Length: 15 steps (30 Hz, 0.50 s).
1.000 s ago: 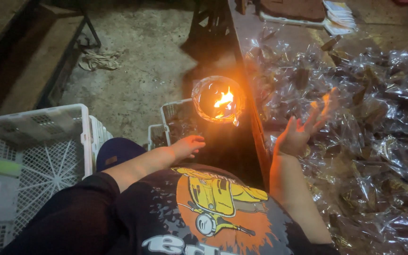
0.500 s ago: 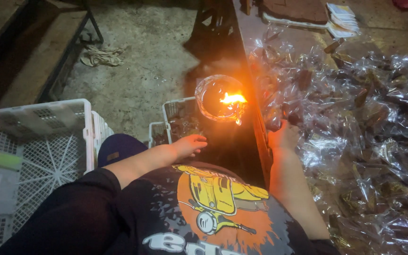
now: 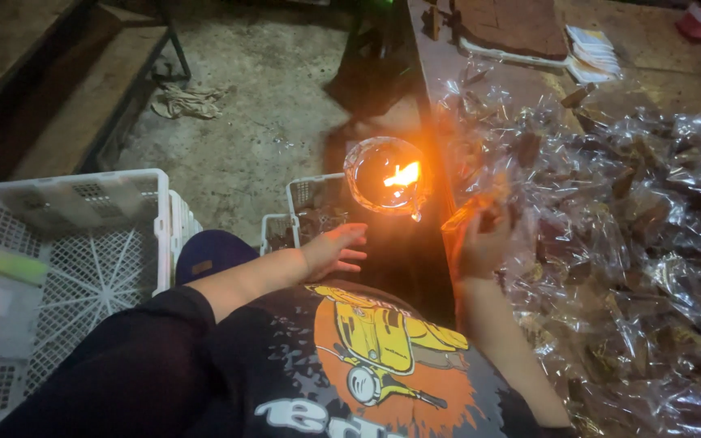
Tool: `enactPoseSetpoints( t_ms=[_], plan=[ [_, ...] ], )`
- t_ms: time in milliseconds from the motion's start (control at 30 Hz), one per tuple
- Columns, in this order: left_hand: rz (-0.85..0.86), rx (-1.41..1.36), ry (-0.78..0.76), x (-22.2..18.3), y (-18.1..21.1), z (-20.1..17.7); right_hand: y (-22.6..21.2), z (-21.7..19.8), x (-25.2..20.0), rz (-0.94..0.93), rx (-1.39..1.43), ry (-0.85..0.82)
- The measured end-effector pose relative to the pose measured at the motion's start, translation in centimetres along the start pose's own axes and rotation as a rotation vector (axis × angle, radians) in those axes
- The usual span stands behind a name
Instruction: Sealing plastic bags containing food products by melting the plastic edges over an open flame.
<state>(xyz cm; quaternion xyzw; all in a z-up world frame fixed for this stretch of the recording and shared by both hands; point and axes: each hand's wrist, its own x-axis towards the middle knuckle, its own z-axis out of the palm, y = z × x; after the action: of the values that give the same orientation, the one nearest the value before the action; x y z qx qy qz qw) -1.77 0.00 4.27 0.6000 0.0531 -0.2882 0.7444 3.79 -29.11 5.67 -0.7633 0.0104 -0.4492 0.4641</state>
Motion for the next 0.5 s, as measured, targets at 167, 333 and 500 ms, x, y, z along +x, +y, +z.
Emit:
enactPoseSetpoints(
  t_ms=[167, 333, 500],
  plan=[
    [-0.103, -0.467, -0.285, -2.4, 2.2, 0.7, -8.5, 0.9, -4.9, -0.277, -0.007, -0.367],
    [-0.111, -0.615, -0.166, -1.0, 2.1, 0.1, -16.9, 0.4, -4.5, -0.274, -0.007, -0.971],
    [0.05, -0.86, -0.007, 0.3, 1.6, 0.2, -3.4, 2.6, -5.8, 1.474, 1.048, -0.333]
  ],
)
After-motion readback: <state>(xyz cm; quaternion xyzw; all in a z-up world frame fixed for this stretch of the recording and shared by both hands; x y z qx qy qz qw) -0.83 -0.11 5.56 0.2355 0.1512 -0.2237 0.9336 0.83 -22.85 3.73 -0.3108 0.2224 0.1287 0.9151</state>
